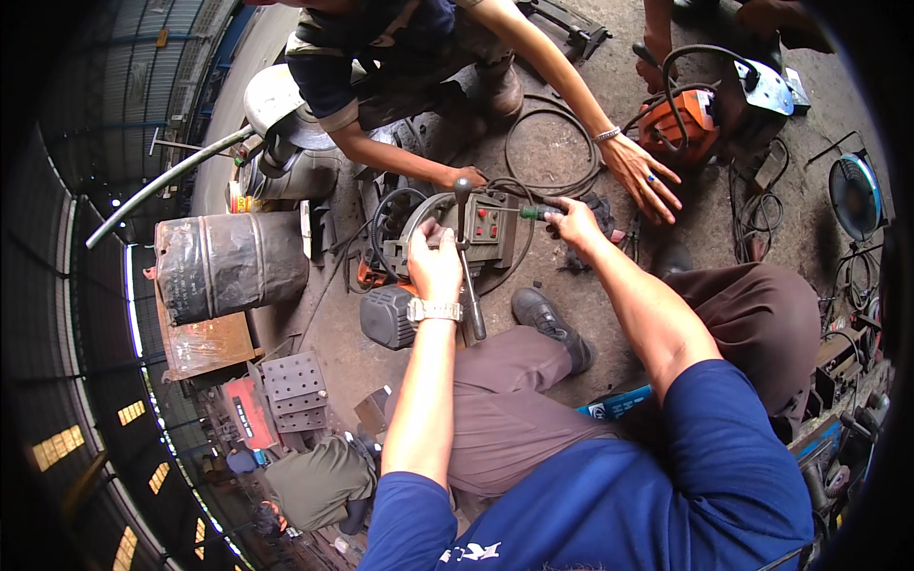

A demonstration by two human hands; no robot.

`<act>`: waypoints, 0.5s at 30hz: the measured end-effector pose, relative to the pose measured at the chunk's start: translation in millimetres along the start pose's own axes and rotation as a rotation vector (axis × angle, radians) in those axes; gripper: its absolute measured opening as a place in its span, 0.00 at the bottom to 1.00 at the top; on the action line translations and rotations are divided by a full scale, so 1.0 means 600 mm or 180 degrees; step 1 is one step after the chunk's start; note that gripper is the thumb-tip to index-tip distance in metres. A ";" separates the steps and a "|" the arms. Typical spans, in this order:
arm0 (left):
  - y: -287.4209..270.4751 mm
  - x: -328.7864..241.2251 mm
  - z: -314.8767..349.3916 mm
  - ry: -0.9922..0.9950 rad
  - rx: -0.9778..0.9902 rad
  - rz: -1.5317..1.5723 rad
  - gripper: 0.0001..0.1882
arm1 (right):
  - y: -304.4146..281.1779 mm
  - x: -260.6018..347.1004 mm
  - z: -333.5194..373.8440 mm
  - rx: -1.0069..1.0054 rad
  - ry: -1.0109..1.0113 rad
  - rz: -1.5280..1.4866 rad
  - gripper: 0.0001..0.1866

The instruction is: The person uses a screwdriver to loosen and tighten screws on a small orange and grey machine while sitting on the floor. They reposition the machine and continue adjusting components with the screwdriver. Another person assists by holding the machine steady.

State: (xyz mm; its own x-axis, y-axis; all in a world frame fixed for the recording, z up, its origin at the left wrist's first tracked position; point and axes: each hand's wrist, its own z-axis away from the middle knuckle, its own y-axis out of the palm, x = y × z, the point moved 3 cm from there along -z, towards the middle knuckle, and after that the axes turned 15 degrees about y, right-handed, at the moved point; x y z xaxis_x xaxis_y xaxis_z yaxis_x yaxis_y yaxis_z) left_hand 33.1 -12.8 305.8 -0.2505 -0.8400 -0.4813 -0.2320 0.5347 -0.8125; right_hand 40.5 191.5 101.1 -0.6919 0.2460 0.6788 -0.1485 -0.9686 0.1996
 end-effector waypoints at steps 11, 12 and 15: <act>0.072 0.020 -0.043 -0.0181 0.1255 -0.0067 0.15 | -0.026 0.016 -0.009 -0.0448 -0.0234 0.0489 0.19; 0.073 0.019 -0.045 -0.0189 0.1281 -0.0045 0.15 | -0.027 0.016 -0.012 -0.0397 -0.0269 0.0484 0.20; 0.076 0.023 -0.046 -0.0180 0.1262 0.0068 0.14 | -0.020 0.009 -0.016 -0.0198 -0.0021 0.0268 0.20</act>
State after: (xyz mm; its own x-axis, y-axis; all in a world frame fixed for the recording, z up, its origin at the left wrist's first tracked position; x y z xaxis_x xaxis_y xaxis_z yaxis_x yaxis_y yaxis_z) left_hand -6.6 2.7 271.1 -0.1966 -0.8387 -0.5079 0.1563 0.4846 -0.8607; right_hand 32.0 204.3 95.6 -0.6991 0.1635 0.6961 -0.1338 -0.9862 0.0973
